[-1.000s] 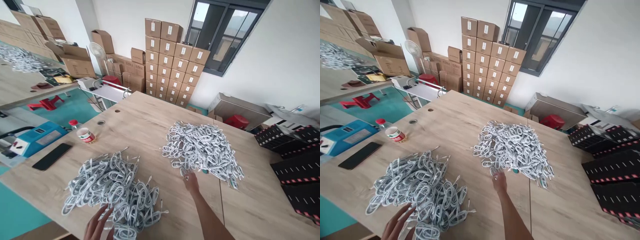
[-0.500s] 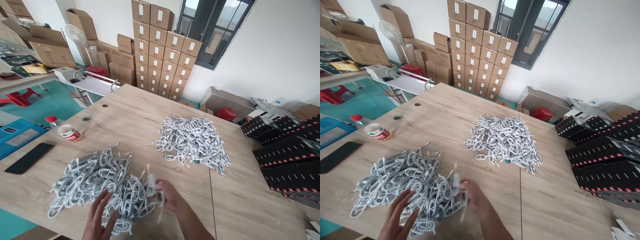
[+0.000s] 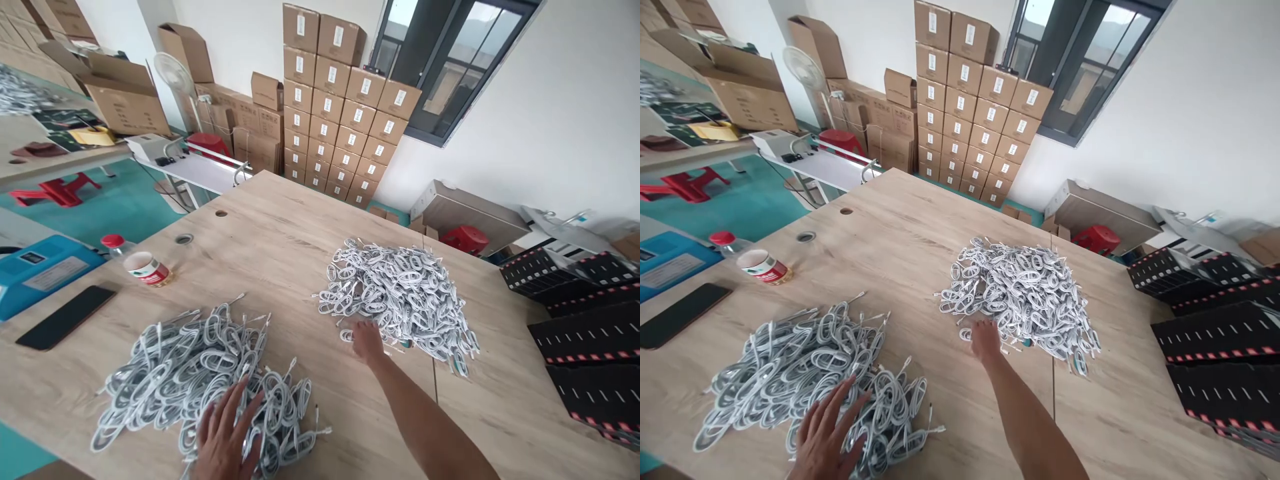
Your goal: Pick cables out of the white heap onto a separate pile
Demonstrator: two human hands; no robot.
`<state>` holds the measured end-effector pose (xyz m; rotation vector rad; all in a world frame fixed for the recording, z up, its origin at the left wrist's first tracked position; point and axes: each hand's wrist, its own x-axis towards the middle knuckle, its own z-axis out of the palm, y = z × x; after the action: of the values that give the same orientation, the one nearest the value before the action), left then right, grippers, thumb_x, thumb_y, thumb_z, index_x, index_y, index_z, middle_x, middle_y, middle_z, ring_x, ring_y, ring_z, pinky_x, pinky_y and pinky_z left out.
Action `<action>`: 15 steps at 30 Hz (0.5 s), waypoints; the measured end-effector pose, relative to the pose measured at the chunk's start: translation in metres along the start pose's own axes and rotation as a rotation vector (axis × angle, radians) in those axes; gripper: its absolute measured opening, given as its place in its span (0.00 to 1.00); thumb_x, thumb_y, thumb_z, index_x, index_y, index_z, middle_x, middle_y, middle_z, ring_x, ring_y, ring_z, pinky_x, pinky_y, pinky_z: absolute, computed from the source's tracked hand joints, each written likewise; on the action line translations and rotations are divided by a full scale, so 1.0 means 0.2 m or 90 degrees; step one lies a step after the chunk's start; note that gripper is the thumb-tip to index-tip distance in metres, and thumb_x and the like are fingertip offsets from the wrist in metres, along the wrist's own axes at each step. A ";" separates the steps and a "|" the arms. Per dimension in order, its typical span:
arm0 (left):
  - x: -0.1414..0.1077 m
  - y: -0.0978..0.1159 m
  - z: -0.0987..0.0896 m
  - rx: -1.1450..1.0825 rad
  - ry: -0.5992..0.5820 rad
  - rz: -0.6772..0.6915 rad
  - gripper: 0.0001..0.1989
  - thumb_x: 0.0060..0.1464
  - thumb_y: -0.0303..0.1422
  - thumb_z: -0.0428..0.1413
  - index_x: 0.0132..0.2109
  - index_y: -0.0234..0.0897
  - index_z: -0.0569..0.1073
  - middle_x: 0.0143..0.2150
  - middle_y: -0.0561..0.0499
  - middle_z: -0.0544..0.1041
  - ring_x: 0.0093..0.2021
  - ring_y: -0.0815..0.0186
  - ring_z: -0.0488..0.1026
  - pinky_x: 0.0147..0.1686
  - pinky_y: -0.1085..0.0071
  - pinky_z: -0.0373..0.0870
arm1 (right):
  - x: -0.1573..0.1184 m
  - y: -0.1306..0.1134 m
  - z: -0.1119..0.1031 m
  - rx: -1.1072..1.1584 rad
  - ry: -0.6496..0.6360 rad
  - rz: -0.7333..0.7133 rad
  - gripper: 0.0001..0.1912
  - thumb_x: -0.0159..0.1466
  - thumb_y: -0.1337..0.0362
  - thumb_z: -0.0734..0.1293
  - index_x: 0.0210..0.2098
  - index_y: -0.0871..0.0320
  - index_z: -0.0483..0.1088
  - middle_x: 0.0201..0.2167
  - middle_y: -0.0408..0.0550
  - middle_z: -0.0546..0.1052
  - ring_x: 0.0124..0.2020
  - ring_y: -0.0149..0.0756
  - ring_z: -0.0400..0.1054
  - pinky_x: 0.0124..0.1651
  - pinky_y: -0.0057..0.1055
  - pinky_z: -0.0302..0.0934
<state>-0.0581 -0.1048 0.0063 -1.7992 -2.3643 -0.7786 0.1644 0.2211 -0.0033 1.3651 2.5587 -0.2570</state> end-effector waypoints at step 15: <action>1.44 0.51 0.75 -0.236 -0.464 -0.295 0.18 0.63 0.44 0.59 0.51 0.35 0.75 0.49 0.46 0.78 0.47 0.62 0.76 0.49 0.57 0.77 | -0.60 0.18 0.25 1.377 0.107 0.363 0.18 0.50 0.55 0.74 0.40 0.51 0.75 0.33 0.46 0.76 0.35 0.41 0.71 0.39 0.39 0.68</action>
<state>-0.0173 0.2336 0.0130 -1.9254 -3.3905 -0.7162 0.2659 0.1333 -0.0188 2.1828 0.8779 -3.1739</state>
